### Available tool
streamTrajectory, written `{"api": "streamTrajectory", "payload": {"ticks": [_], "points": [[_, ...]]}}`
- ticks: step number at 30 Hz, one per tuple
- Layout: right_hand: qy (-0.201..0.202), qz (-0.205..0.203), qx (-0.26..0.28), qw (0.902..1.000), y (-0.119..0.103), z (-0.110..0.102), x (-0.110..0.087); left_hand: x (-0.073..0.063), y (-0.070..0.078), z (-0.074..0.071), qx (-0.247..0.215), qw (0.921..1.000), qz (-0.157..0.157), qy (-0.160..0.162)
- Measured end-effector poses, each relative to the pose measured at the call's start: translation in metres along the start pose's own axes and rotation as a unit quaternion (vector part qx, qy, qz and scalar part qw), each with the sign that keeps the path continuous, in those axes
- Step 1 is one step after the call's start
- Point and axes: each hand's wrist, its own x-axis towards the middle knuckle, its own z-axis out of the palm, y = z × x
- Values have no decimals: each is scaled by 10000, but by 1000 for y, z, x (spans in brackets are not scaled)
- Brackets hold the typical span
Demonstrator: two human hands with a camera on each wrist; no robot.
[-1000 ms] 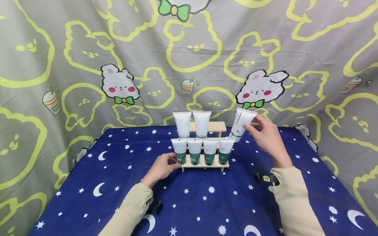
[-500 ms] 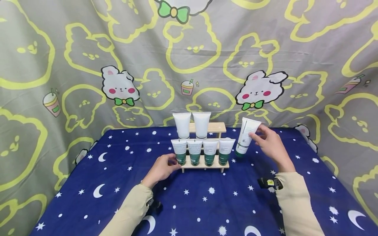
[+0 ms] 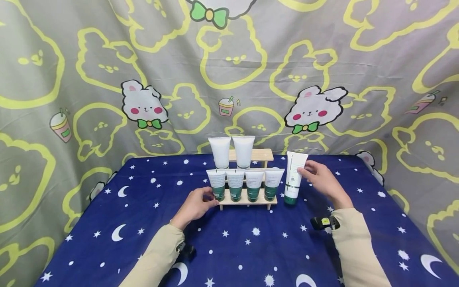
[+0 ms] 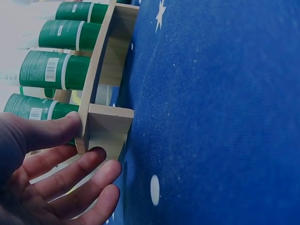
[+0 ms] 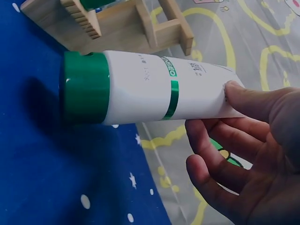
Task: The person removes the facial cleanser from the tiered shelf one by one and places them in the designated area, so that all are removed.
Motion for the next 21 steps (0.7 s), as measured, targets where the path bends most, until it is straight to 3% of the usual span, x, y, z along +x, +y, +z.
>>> {"api": "streamTrajectory", "payload": {"ticks": [6, 13, 21], "points": [[-184, 58, 121, 9997, 10, 6, 5, -1, 0, -1, -21, 10000, 11, 44], [-365, 415, 244, 9982, 20, 15, 10, -1, 2, -1, -66, 10000, -72, -2], [-520, 662, 420, 9956, 25, 21, 12, -2, 1, -2, -120, 9999, 41, 18]]}}
